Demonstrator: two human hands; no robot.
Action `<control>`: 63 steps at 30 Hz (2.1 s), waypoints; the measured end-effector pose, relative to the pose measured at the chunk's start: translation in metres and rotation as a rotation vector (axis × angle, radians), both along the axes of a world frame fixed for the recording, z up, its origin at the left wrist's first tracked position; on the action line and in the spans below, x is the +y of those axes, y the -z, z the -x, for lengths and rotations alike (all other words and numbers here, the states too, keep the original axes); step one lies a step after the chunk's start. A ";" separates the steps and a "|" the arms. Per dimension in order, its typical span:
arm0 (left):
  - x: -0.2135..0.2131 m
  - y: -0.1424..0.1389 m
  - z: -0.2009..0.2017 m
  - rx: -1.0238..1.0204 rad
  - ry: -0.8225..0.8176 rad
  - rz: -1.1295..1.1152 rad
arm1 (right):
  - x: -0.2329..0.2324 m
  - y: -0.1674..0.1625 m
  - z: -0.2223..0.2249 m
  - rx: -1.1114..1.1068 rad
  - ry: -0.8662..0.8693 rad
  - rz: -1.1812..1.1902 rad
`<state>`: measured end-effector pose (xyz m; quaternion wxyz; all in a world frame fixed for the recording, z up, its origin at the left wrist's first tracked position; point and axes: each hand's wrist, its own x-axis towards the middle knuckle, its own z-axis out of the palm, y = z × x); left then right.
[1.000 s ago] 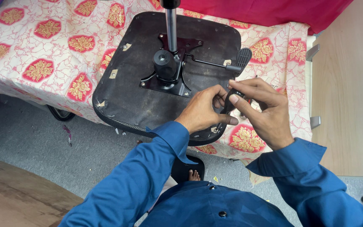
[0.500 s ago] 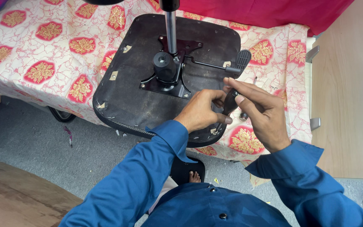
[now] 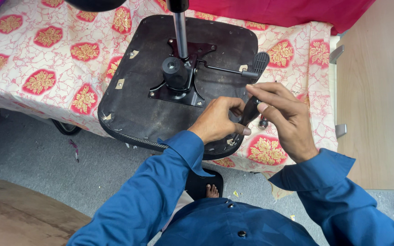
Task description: The person works on the underside of an office chair seat placed upside down on a bed. They hand-thread a black plastic knob onto the chair's tilt mechanism for most of the clip, briefly pick up a screwdriver, and then fit the knob onto the mechanism and adjust the seat plate.
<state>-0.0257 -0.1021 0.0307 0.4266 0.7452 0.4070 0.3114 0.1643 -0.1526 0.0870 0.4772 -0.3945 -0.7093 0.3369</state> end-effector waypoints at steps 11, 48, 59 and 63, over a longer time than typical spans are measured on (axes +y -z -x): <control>-0.002 -0.003 -0.003 -0.010 -0.064 0.006 | 0.005 0.002 0.006 -0.111 0.091 -0.016; -0.006 -0.002 0.008 -0.034 -0.026 -0.053 | -0.007 0.002 0.011 0.021 -0.024 0.051; -0.013 -0.003 0.001 -0.034 -0.062 -0.008 | -0.006 0.005 0.011 -0.171 0.119 -0.125; -0.009 -0.003 0.002 0.014 -0.050 -0.055 | -0.005 0.007 0.011 -0.115 0.107 -0.059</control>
